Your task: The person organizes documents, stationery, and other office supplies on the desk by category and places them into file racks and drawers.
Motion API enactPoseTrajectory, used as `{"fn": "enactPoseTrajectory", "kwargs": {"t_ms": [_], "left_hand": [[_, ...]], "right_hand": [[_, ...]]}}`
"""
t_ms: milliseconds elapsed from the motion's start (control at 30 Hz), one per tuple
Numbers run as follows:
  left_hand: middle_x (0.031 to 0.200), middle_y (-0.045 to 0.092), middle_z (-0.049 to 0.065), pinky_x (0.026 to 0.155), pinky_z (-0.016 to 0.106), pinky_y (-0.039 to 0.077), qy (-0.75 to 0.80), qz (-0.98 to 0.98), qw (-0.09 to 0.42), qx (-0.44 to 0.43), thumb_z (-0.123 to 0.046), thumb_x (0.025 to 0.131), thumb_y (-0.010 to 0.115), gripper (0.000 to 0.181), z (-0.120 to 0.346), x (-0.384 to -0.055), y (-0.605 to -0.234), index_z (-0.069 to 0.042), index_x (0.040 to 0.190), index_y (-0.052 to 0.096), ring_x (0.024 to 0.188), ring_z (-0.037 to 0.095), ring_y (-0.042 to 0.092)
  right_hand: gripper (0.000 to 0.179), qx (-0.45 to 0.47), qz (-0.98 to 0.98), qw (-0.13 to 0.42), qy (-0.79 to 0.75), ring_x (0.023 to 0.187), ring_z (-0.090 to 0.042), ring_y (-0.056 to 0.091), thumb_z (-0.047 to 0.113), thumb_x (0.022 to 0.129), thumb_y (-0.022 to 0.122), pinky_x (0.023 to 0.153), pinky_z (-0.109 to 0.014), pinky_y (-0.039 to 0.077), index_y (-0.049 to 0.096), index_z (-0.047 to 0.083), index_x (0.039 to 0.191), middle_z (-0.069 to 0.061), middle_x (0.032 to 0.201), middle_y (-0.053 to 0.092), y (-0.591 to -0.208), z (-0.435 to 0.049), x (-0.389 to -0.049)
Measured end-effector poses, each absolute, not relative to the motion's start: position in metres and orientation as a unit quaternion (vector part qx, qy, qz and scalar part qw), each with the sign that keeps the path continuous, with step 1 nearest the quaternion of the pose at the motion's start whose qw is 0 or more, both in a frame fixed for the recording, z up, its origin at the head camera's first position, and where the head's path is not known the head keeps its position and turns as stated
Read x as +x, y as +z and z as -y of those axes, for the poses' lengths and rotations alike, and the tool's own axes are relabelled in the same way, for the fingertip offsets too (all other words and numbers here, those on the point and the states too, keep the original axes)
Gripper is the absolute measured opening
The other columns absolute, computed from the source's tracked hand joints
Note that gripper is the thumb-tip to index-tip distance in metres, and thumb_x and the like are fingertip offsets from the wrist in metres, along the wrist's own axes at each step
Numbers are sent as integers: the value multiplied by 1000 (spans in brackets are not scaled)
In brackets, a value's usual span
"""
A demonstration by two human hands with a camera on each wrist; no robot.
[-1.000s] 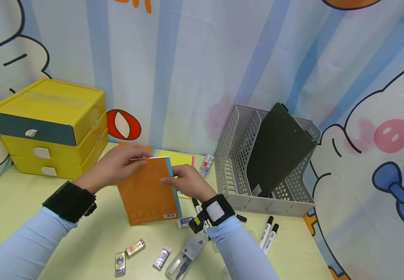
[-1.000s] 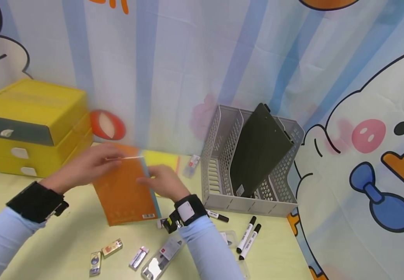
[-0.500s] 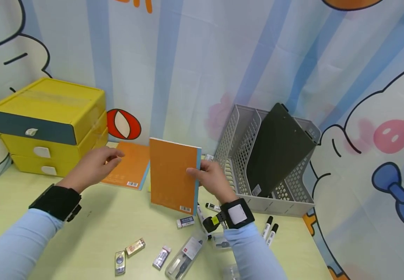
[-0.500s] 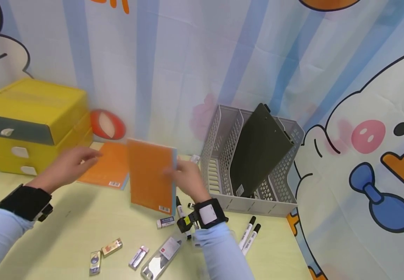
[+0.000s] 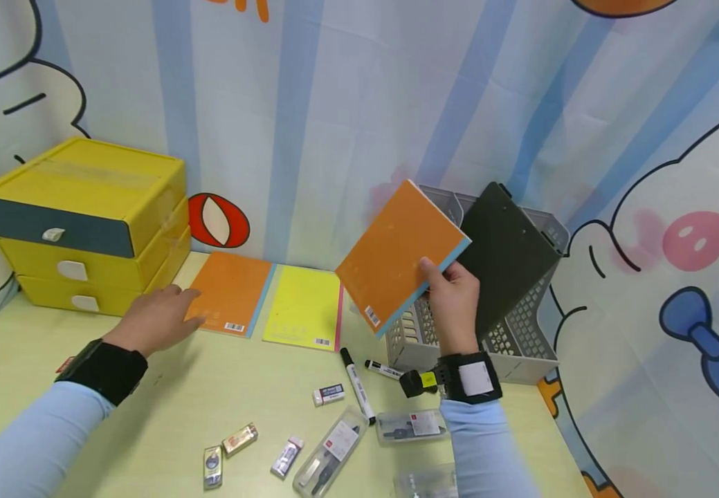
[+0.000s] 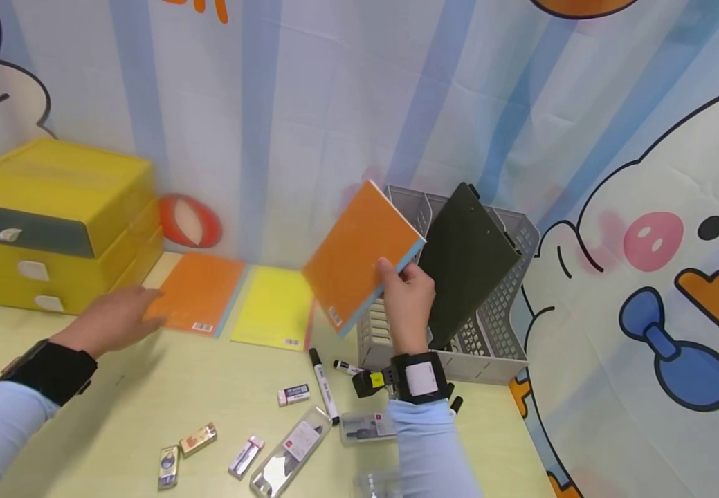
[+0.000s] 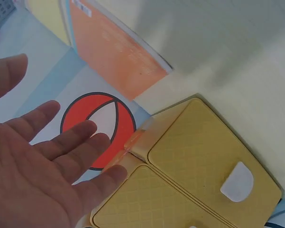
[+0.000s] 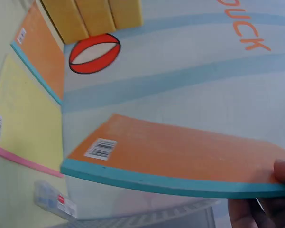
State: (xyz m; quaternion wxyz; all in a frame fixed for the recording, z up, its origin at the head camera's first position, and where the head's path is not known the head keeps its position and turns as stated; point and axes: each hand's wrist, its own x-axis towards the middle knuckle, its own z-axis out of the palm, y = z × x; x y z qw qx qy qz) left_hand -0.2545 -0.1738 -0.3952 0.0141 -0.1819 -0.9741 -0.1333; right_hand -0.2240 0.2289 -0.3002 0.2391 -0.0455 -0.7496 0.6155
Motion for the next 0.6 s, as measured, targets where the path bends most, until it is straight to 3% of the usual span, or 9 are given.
{"fn": "enactPoseTrajectory", "kwargs": {"t_ms": [100, 333, 533, 600], "left_hand": [[109, 58, 31, 84, 62, 46, -116, 977, 14, -177, -27, 91, 71, 57, 176, -254, -398, 12, 128, 54, 93, 43, 56], [117, 55, 34, 88, 69, 40, -124, 979, -7, -161, -29, 92, 69, 59, 178, -253, -407, 11, 132, 51, 102, 48, 53], [117, 54, 35, 88, 66, 43, -132, 978, -13, -159, -29, 92, 69, 59, 177, -252, -408, 11, 132, 50, 102, 48, 53], [116, 54, 35, 88, 65, 44, -131, 979, -12, -159, -28, 92, 70, 59, 175, -252, -409, 11, 131, 50, 101, 48, 54]], "right_hand": [[30, -66, 730, 298, 612, 89, -18, 71, 23, 97, 66, 67, -24, 56, 70, -2, 113, -17, 107, 70, -293, -240, -223], [33, -118, 704, 405, 572, 89, -14, 69, 28, 97, 65, 66, -21, 52, 71, 0, 112, -10, 105, 72, -286, -264, -219], [34, -164, 725, 428, 514, 100, -15, 70, 31, 98, 64, 83, -29, 56, 73, 2, 112, -6, 110, 73, -293, -274, -226], [34, -174, 741, 426, 490, 98, -17, 70, 31, 98, 63, 79, -28, 56, 73, 1, 110, -7, 109, 73, -300, -277, -232]]}}
